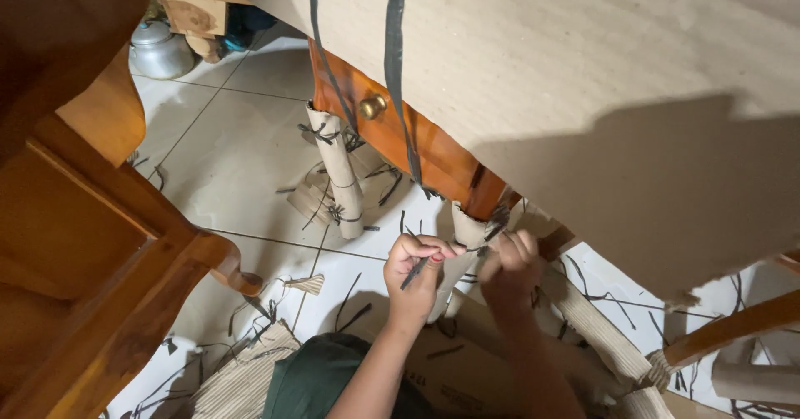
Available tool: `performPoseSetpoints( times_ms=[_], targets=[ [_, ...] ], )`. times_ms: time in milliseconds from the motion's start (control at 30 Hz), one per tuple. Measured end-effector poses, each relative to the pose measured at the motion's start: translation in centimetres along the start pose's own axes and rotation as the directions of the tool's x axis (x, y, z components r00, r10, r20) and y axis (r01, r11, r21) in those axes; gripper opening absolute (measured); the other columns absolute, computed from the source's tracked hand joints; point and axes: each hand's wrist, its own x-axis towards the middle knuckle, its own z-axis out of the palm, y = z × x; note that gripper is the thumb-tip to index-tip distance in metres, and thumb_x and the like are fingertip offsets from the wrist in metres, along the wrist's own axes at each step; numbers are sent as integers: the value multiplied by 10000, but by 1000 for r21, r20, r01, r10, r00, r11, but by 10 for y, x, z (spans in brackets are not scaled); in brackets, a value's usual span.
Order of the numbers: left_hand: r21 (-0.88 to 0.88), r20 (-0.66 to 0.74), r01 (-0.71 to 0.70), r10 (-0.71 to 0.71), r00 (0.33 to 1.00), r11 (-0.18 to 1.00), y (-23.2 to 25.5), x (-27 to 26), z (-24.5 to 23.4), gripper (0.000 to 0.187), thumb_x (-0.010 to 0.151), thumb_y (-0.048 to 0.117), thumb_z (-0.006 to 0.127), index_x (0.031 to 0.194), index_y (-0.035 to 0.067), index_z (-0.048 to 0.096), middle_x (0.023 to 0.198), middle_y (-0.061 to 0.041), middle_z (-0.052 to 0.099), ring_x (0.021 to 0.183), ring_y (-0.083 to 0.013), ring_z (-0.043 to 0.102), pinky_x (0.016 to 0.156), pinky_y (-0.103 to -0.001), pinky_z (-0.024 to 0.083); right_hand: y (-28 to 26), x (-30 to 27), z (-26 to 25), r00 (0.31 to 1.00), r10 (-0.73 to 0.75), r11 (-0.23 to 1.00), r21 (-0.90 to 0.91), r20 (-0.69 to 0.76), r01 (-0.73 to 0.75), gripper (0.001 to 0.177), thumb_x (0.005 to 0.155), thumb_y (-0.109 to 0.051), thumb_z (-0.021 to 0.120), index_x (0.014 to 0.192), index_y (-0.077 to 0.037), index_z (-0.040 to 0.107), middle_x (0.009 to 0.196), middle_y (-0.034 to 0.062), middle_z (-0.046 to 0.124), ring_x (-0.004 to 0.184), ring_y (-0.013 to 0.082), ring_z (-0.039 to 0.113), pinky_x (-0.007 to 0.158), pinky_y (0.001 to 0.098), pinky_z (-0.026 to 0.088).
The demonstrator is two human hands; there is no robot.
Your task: Wrapping a wooden chair leg with protective cardboard and securing it with plastic ties.
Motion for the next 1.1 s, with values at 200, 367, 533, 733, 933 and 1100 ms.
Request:
performPoseSetpoints(
  times_ms=[200, 367, 533, 733, 933, 1100],
  targets=[
    [66, -20, 8, -7, 1000, 998, -4, -1, -10, 201, 876, 1, 772, 927, -7, 577, 922, -177, 747, 934, -285, 767, 789, -343, 605, -33, -13, 8, 867, 498, 867, 12, -16, -498, 182, 954, -110, 536, 908, -88, 711, 761, 83, 641, 735, 338, 681, 748, 401, 562],
    [365, 70, -168, 152, 986, 916, 17, 5, 7, 96, 790, 113, 877, 873, 89, 835, 910, -119, 750, 853, -281, 764, 778, -368, 623, -60, 10, 0, 746, 666, 744, 92, -22, -662, 151, 971, -145, 600, 909, -80, 722, 682, 161, 637, 661, 386, 652, 661, 417, 525],
    [349, 168, -434, 401, 901, 830, 16, 13, 10, 73, 858, 61, 802, 798, 95, 823, 836, -62, 779, 784, -263, 759, 760, -364, 610, -70, 18, -4, 729, 684, 725, 144, -34, -673, 139, 997, -118, 624, 918, -63, 724, 683, 172, 665, 652, 359, 678, 662, 405, 544],
    [364, 350, -611, 504, 789, 703, 16, 24, 10, 190, 937, 77, 719, 778, 137, 805, 853, 2, 819, 750, -195, 784, 727, -300, 617, -81, 36, -5, 643, 766, 630, 182, 12, -755, 164, 999, -85, 577, 911, -83, 715, 632, 145, 656, 604, 305, 653, 652, 403, 541],
    [340, 376, -518, 392, 840, 785, 25, 38, 12, 13, 872, 71, 781, 860, 70, 785, 755, -37, 777, 542, -214, 655, 562, -298, 574, -74, 18, 2, 485, 874, 471, 186, 33, -862, 157, 986, -124, 582, 886, -122, 703, 602, 138, 630, 622, 259, 613, 697, 411, 532],
    [310, 387, -444, 315, 867, 841, 35, 41, 13, 126, 817, 35, 836, 811, 49, 711, 774, -59, 786, 503, -199, 606, 521, -289, 539, -71, 15, -1, 441, 895, 426, 170, 64, -889, 186, 1000, -171, 591, 871, -106, 709, 638, 171, 649, 619, 308, 612, 716, 440, 527]
  ],
)
